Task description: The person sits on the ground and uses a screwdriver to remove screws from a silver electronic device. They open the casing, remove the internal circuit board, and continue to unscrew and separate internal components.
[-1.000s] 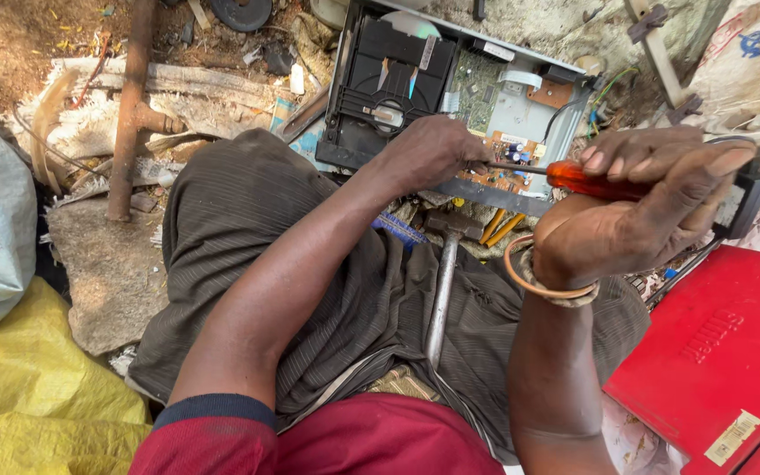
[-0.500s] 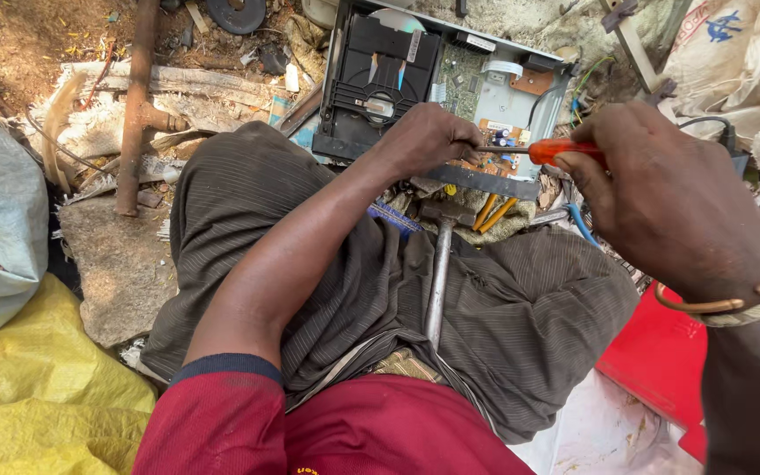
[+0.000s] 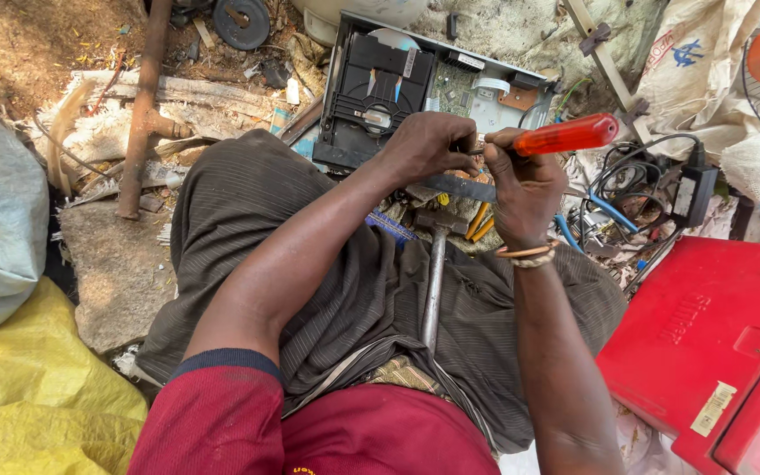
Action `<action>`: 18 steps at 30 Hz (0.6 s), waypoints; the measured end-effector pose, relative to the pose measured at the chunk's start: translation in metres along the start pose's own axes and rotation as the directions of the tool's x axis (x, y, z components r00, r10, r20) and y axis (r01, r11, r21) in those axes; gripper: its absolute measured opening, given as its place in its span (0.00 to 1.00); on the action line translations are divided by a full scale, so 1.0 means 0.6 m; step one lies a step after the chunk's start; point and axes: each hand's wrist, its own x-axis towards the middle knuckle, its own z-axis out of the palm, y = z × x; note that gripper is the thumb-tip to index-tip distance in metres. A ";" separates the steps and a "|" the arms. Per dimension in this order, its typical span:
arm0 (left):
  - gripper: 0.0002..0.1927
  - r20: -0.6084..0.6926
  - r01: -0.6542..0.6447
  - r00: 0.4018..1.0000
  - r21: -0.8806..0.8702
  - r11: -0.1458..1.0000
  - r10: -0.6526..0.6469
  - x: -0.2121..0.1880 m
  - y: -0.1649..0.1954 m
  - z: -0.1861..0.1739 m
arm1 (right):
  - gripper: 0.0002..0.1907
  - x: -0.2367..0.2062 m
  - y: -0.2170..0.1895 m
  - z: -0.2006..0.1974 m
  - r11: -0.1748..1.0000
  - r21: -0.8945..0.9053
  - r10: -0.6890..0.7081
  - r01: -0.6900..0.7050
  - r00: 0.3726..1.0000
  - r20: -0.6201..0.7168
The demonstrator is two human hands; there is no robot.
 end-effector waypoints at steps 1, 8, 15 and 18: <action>0.14 -0.081 -0.148 0.986 -0.008 0.989 0.147 0.000 -0.001 0.002 | 0.10 -0.006 0.022 0.000 0.993 -0.116 -0.004 -0.006 0.996 -0.086; 0.16 0.225 0.271 0.933 0.075 0.960 -0.282 0.009 0.007 0.005 | 0.12 -0.013 0.036 -0.014 0.981 -0.138 -0.137 0.135 0.991 -0.002; 0.12 0.106 -0.004 0.994 0.222 0.975 -0.020 -0.005 -0.006 -0.021 | 0.14 -0.008 0.047 -0.013 0.990 -0.137 -0.041 0.037 0.999 -0.025; 0.12 0.084 -0.079 0.995 0.354 0.932 0.053 -0.012 -0.013 -0.011 | 0.15 -0.008 0.046 -0.016 0.976 -0.171 -0.137 0.135 0.991 -0.001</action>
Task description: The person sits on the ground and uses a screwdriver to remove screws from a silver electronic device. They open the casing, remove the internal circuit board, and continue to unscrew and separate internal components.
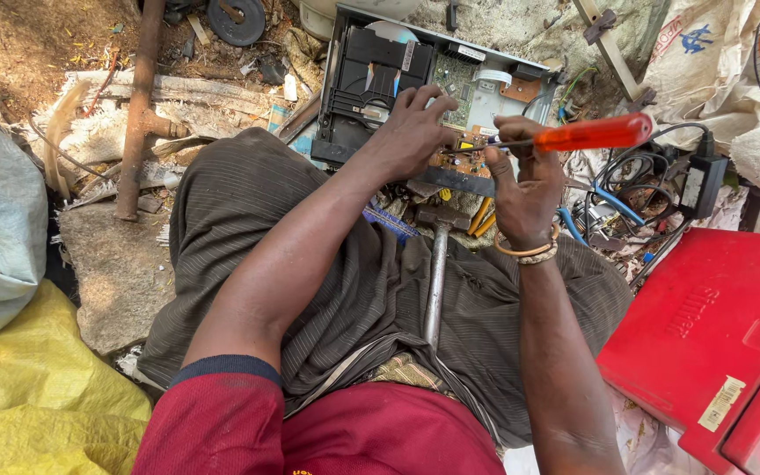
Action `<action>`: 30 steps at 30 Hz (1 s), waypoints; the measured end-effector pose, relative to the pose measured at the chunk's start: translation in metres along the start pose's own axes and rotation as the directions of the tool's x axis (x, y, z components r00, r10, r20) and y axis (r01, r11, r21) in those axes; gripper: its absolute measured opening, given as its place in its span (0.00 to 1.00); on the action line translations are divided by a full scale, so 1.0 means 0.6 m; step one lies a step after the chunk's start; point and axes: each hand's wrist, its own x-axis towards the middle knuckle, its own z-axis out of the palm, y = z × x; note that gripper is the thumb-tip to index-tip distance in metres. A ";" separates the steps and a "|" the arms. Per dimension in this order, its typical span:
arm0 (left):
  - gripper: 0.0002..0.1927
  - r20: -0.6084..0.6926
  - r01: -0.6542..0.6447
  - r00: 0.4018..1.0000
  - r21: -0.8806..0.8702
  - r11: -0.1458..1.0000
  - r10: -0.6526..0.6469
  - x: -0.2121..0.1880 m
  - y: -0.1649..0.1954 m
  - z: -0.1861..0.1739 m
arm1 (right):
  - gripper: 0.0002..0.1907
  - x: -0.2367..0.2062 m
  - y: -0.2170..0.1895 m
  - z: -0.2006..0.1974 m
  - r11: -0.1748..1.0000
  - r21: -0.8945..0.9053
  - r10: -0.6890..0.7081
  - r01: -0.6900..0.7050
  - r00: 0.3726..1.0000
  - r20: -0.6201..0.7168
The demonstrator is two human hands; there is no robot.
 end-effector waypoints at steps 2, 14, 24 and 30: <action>0.12 0.042 0.017 0.999 -0.010 1.000 -0.016 -0.002 0.003 0.011 | 0.16 0.001 -0.006 0.000 0.995 -0.097 0.032 -0.033 0.999 -0.014; 0.09 0.111 -0.120 0.989 0.185 0.975 0.101 0.007 -0.001 0.024 | 0.11 -0.053 -0.041 -0.060 0.976 0.208 -0.039 0.067 0.990 -0.133; 0.06 0.275 -0.322 0.931 0.319 0.891 0.238 0.017 -0.006 0.040 | 0.13 -0.186 -0.006 -0.128 0.928 0.345 0.222 -0.137 0.950 -0.221; 0.07 -0.064 -0.146 0.985 0.180 0.973 0.160 -0.010 0.020 -0.059 | 0.14 -0.212 0.038 -0.128 0.858 0.501 0.314 -0.114 0.889 -0.334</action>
